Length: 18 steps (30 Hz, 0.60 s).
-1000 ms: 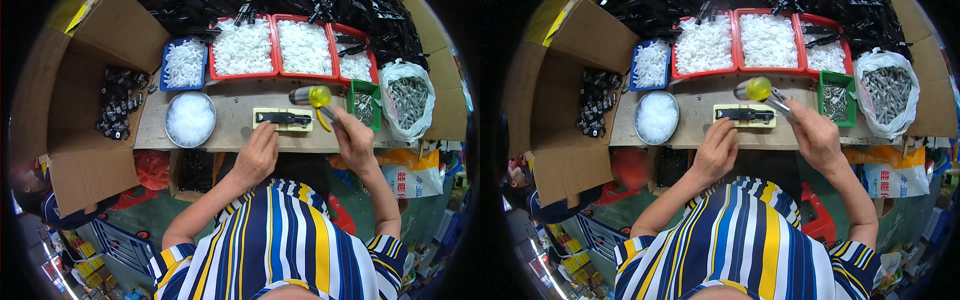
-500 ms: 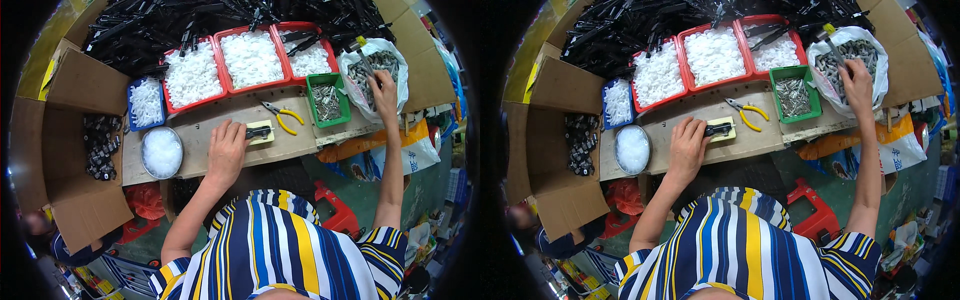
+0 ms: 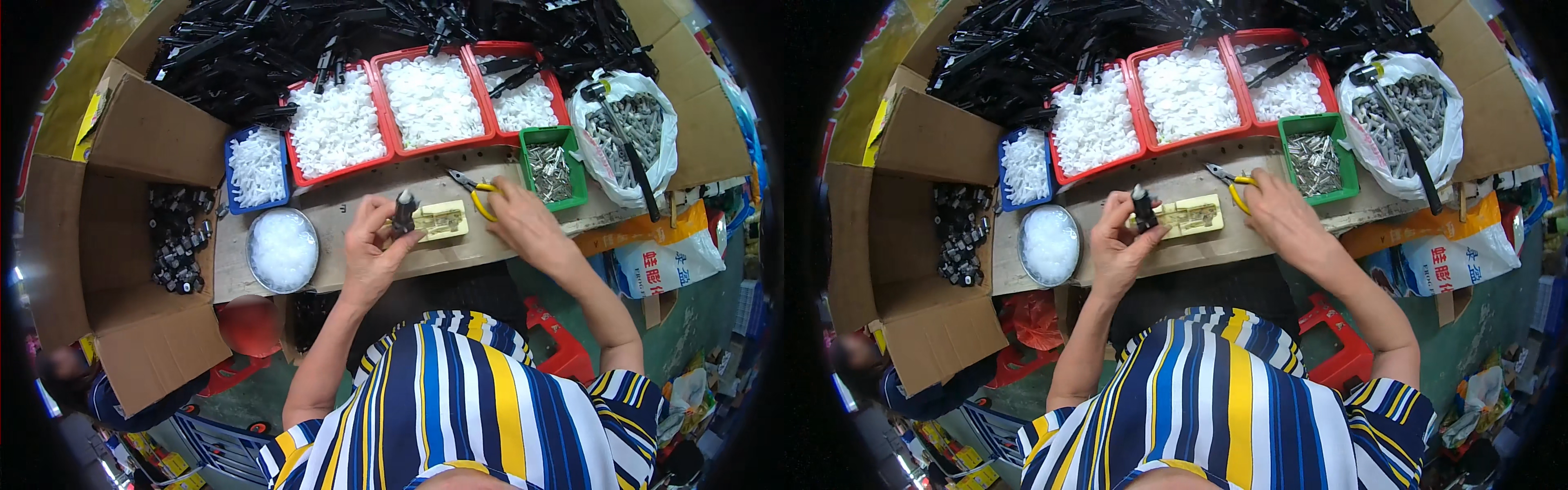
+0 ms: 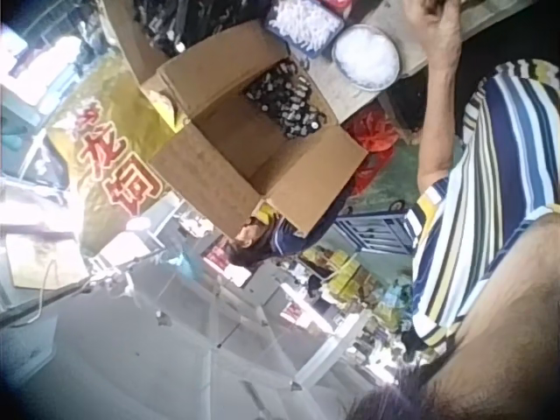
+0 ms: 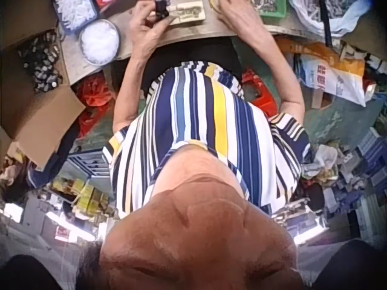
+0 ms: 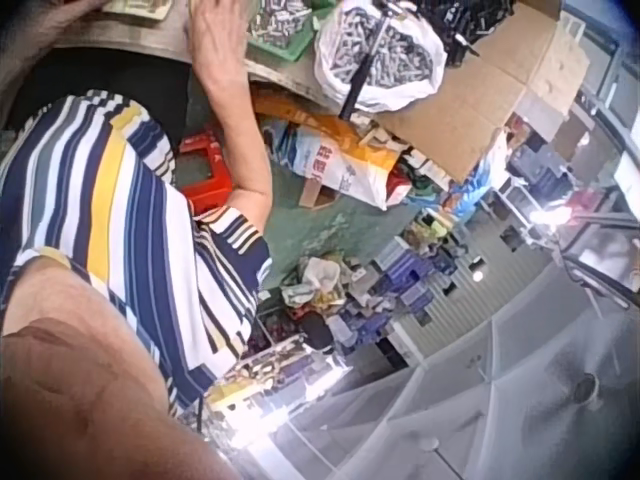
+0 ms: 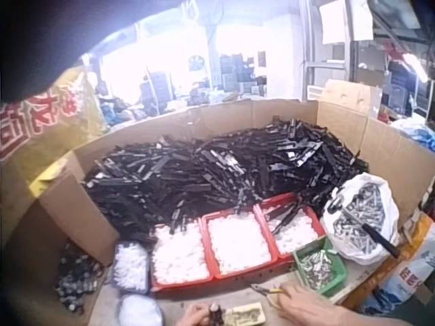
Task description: The person assembles small lock mechanisms at a workbench. They pick up a black lock body, insert a white plastic component, and use pliers to secure a metal pin. The person repeats this process, handling lock bodies, white plastic parts, and metal pins from various containers on the table.
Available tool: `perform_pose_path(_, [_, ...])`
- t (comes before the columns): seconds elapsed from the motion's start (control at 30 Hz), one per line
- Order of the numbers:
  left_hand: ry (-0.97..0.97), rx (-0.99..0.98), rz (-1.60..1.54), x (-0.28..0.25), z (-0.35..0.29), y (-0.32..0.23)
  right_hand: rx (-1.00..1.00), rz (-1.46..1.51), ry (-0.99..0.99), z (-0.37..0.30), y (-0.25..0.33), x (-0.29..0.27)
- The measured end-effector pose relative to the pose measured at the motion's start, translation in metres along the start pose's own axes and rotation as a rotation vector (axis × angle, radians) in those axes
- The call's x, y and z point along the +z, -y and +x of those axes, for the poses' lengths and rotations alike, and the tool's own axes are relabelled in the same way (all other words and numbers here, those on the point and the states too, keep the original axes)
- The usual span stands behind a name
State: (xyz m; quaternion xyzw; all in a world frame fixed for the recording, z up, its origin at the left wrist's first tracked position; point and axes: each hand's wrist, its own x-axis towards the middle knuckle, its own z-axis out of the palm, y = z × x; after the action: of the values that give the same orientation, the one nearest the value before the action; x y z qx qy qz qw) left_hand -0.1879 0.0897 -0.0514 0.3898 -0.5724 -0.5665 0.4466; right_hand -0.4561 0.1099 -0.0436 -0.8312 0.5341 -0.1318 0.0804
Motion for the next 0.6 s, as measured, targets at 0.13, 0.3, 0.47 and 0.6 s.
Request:
perform_pose_path(0.13, [-0.050,0.037,0.125,-0.004,-0.005,0.000,-0.041,-0.031,-0.038,0.009,-0.001,0.017])
perform_pose_path(0.3, [-0.047,0.007,0.271,-0.010,-0.004,-0.006,0.098,-0.179,0.077,0.020,0.000,0.022])
perform_pose_path(0.47, [-0.055,0.002,0.323,-0.003,-0.005,-0.004,0.138,0.079,0.054,0.016,0.007,0.013])
perform_pose_path(0.6, [-0.003,0.083,0.413,0.003,-0.001,-0.008,0.061,0.426,0.000,0.015,0.033,-0.016])
